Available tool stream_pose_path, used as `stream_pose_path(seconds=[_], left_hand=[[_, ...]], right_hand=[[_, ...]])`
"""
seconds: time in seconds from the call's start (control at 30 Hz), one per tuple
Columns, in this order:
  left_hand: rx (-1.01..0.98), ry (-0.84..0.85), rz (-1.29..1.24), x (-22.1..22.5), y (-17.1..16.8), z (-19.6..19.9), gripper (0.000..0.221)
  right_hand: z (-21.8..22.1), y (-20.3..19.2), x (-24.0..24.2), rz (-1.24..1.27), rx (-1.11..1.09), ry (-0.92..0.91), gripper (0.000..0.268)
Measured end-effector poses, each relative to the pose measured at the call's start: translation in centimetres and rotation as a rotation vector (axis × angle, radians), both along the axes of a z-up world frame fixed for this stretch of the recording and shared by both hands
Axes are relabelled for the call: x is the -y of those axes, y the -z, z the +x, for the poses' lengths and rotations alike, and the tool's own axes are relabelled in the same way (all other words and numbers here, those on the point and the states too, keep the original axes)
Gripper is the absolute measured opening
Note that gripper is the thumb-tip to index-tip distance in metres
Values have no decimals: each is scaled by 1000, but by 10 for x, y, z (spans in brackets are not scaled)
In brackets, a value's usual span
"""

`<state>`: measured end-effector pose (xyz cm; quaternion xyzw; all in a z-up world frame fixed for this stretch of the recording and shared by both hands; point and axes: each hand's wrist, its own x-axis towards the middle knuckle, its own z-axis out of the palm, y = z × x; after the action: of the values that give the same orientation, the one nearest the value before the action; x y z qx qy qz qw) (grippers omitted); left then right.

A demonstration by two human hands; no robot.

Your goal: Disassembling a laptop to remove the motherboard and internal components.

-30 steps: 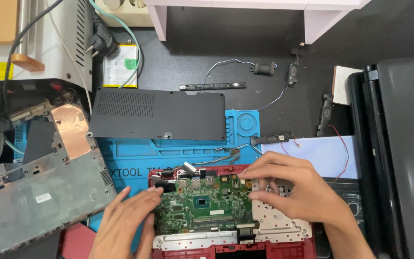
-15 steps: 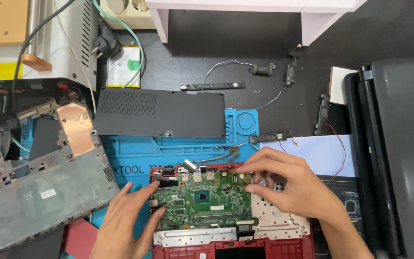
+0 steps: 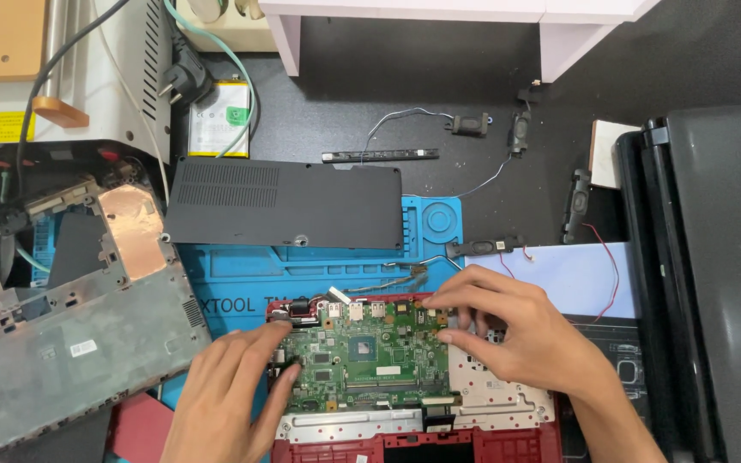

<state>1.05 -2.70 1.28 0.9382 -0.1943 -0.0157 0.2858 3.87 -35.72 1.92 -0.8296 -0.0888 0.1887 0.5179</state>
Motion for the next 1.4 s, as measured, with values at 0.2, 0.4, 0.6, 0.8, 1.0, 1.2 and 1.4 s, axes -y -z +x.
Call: stream_pose_path(seconds=[0.2,0.4,0.6,0.8,1.0,1.2,1.4], left_hand=[[-18,-5,29,1,-1,3,49],[-35,-93,-60,5,-8,-4,47],[48,-230,-147,-1,-5,-27,31],[103,-246,-231,2,-8,-34,28],[116,-274,-265,5,-17,-19,27],[65,-68,-136,4,-39,33,32],[-258,339,-184,23,-46,107,34]], right_hand=[[-1,1,0,-35,-35,10,35],[-7,-5,3,-9,25,-4,38],[-23,1,18,414,171,-13,36],[-19,0,15,500,99,-80,29],[-15,-1,13,333,62,20,27],[-14,2,16,229,-38,78,25],[-13,3,15,240,32,83,22]])
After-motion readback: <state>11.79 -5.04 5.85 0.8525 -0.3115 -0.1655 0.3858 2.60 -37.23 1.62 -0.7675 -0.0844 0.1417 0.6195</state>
